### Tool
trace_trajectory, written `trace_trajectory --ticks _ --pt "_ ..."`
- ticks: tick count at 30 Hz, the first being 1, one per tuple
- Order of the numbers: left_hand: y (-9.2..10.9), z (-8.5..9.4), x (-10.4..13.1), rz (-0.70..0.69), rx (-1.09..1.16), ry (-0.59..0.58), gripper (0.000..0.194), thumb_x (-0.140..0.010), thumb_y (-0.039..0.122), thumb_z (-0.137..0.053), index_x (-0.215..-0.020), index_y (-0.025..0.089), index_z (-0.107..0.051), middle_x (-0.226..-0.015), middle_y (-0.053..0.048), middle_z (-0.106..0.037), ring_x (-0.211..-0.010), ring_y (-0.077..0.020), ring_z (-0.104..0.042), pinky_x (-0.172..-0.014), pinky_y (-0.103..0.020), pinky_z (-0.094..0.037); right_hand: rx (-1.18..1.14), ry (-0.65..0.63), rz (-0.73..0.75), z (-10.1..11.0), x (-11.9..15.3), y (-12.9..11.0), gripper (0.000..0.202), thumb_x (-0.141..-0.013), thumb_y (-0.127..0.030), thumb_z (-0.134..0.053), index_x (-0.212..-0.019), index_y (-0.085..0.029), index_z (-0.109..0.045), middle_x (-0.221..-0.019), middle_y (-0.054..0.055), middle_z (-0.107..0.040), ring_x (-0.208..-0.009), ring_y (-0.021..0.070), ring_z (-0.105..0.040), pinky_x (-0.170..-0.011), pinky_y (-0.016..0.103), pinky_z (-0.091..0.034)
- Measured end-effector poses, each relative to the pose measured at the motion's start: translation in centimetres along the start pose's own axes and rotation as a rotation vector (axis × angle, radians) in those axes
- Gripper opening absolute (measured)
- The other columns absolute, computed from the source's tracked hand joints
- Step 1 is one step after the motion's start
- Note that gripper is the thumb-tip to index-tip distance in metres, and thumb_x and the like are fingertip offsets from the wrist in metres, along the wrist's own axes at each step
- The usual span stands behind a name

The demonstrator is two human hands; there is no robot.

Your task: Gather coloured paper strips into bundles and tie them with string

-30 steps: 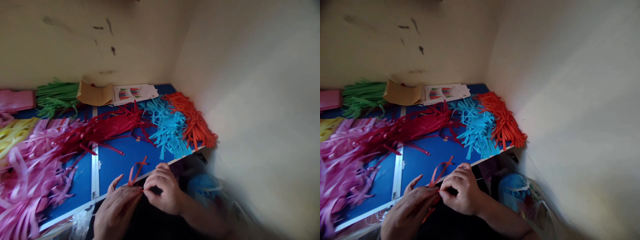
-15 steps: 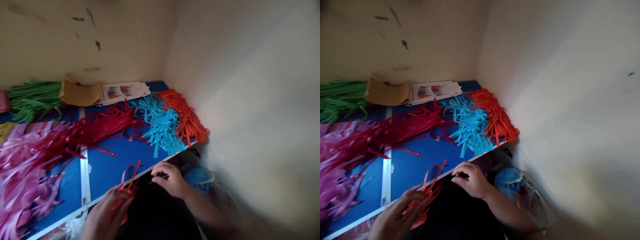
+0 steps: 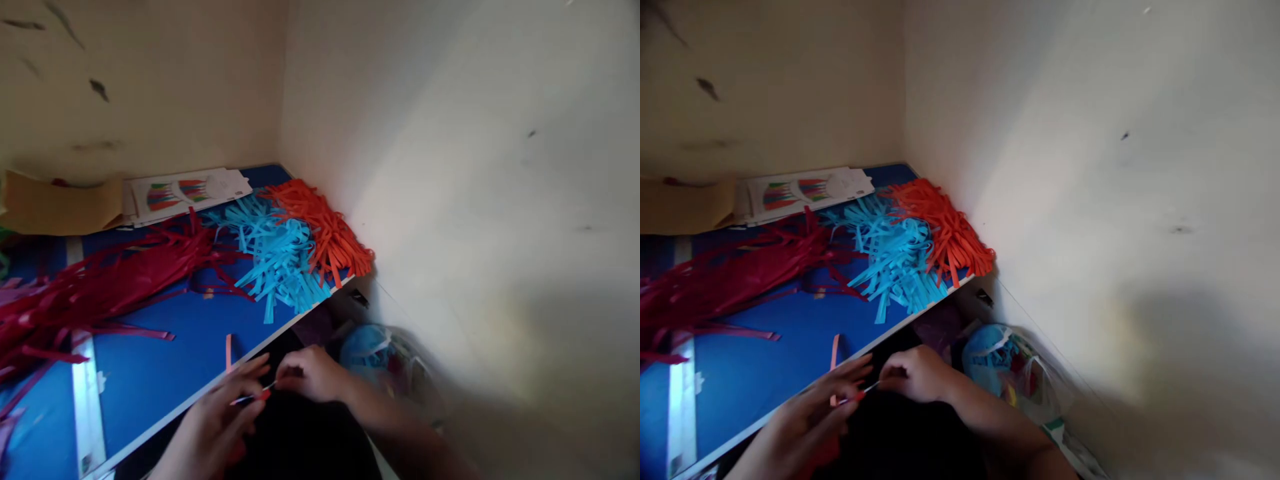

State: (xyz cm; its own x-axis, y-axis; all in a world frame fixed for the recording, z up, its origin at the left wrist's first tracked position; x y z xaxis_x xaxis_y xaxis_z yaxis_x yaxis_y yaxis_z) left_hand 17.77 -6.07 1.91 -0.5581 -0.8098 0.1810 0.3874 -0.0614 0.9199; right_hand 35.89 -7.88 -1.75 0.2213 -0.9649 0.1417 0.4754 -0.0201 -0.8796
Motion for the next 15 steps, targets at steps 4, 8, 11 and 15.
trace_trajectory --ticks 4,8,11,15 --pt "-1.3 -3.8 -2.3 0.139 0.004 -0.211 0.032 -0.084 0.050 -0.053 -0.071 0.022 -0.063 -0.059 0.002 -0.060 -0.053 -0.0142 -0.058 -0.049 -0.021 -0.047 -0.552 0.114 -0.006 7.3 2.7 -1.9 0.033 -0.075 -0.049 -0.076 -0.074 -0.017 -0.069 -0.049 -0.004 -0.057 -0.037 0.0070 -0.043 -0.040 0.019 -0.032" --pt "-5.1 -3.9 -3.0 0.164 -0.047 -0.115 0.032 -0.080 0.052 -0.056 -0.072 0.023 -0.066 -0.060 0.002 -0.062 -0.054 -0.0150 -0.059 -0.050 -0.021 -0.047 -0.699 0.587 0.200 18.0 8.8 -1.6 0.032 -0.081 -0.058 -0.067 -0.078 -0.026 -0.068 -0.054 -0.004 -0.061 -0.035 0.0070 -0.038 -0.035 0.018 -0.027" --pt "-7.0 -4.2 -3.1 0.167 -0.098 -0.127 0.034 -0.079 0.054 -0.055 -0.072 0.022 -0.066 -0.059 0.001 -0.064 -0.055 -0.0165 -0.061 -0.050 -0.022 -0.047 -0.575 0.941 0.411 23.4 13.4 -2.5 0.014 -0.087 -0.045 -0.065 -0.097 -0.037 -0.070 -0.077 -0.003 -0.072 -0.050 0.0090 -0.058 -0.038 0.019 -0.038" --pt "-7.8 -4.2 -3.0 0.154 -0.235 -0.104 0.037 -0.087 0.048 -0.043 -0.072 0.023 -0.064 -0.054 0.001 -0.063 -0.046 -0.0160 -0.060 -0.047 -0.023 -0.043 -0.517 1.182 0.608 27.0 16.8 -5.9 0.018 -0.081 -0.031 -0.072 -0.095 -0.041 -0.073 -0.091 -0.009 -0.076 -0.066 0.0065 -0.071 -0.041 0.013 -0.048"
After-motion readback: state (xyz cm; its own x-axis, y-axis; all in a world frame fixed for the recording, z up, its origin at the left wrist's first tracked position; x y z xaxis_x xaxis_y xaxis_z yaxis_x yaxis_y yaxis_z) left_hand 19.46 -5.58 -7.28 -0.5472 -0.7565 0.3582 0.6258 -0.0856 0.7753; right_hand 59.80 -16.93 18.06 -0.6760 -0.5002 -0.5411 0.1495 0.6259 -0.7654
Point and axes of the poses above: each hand's wrist, its own x-axis away from the middle knuckle, its own z-axis out of the back of the hand, y = z × x, the point moved 6 cm from there along -x, towards the middle knuckle
